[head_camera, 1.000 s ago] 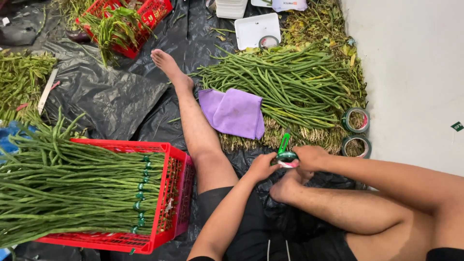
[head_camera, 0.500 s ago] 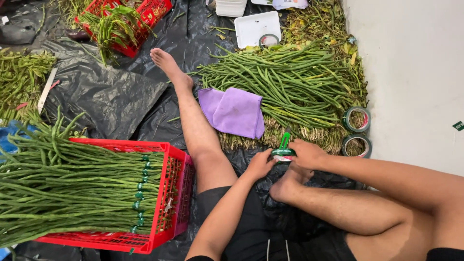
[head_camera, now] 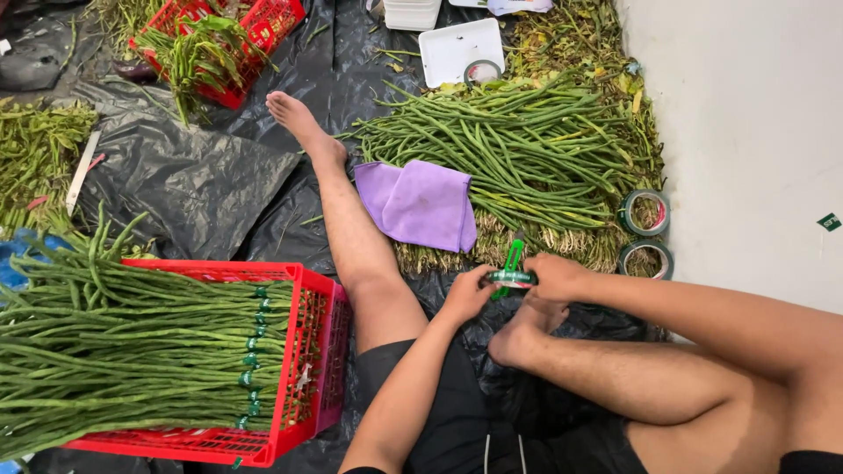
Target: The person is gathering long green beans into bundles and securing them with green adhesive tape.
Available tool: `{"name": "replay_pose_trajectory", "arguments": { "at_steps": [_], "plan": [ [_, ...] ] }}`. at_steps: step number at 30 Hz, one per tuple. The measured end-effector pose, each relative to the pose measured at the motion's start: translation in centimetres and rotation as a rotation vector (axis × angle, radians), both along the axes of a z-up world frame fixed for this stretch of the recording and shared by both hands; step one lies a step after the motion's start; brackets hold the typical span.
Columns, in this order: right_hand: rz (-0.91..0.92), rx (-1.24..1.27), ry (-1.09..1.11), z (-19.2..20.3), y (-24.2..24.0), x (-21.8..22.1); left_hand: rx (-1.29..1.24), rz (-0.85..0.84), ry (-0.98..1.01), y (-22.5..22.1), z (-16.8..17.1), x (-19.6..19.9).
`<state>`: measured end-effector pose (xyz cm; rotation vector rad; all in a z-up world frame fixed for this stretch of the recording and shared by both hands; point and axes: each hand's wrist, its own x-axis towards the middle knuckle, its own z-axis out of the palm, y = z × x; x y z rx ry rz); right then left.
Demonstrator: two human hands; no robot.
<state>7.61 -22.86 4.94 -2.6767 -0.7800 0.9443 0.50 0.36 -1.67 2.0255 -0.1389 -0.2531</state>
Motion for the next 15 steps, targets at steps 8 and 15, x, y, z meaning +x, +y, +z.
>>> {"name": "replay_pose_trajectory", "arguments": {
  "at_steps": [8,15],
  "plan": [
    [-0.337,0.139,0.144,-0.8,-1.1,1.7,-0.134,0.057,-0.051,-0.3,1.0,-0.1],
    [-0.342,0.190,0.318,3.6,0.5,0.1,-0.172,0.039,-0.088,-0.4,1.1,-0.4]
  ]
}}
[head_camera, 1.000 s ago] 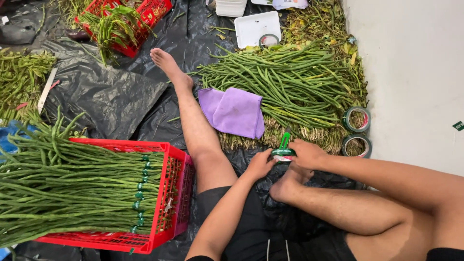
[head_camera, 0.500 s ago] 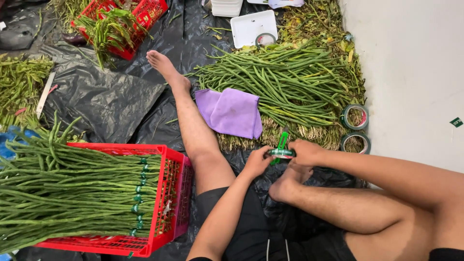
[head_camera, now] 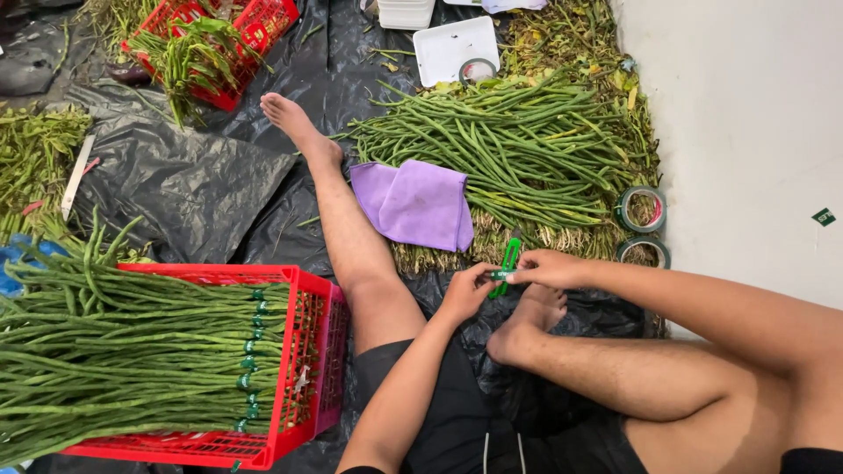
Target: The person is gathering long green beans into bundles and securing them with green adhesive tape.
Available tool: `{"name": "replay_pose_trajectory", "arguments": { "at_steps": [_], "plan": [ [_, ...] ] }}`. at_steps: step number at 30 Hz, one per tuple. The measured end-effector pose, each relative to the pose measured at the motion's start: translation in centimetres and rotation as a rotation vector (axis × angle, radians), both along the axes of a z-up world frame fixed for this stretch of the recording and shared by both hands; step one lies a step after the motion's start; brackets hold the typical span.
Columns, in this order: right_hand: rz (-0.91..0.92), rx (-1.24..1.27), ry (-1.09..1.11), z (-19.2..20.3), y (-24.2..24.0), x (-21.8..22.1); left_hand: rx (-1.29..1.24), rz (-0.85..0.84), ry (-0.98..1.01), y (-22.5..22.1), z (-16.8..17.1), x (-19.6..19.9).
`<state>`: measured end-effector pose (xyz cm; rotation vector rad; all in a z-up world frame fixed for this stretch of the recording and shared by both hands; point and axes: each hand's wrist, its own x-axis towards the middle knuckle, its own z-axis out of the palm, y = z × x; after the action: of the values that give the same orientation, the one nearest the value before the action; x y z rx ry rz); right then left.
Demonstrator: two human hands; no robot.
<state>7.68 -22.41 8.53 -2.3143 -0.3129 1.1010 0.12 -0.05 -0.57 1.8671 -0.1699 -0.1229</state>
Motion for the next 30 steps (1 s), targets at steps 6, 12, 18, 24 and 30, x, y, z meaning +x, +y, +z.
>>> {"name": "replay_pose_trajectory", "arguments": {
  "at_steps": [6,12,18,24,30],
  "plan": [
    [0.124,0.019,-0.064,-0.5,0.1,0.3,0.016,-0.022,-0.031,0.0,0.9,0.1],
    [0.387,-0.252,-0.237,-2.6,-1.5,0.5,0.243,0.079,-0.228,1.3,2.2,0.5],
    [0.445,-0.318,-0.335,-5.6,-2.5,0.0,0.237,0.176,-0.042,1.9,3.2,1.0],
    [0.516,-0.393,-0.454,-7.8,-3.5,2.2,0.279,0.159,-0.056,1.7,2.0,1.2],
    [0.585,-0.466,-0.576,-9.8,-4.6,4.8,0.232,0.181,-0.141,1.6,1.5,1.1]
  ]
}}
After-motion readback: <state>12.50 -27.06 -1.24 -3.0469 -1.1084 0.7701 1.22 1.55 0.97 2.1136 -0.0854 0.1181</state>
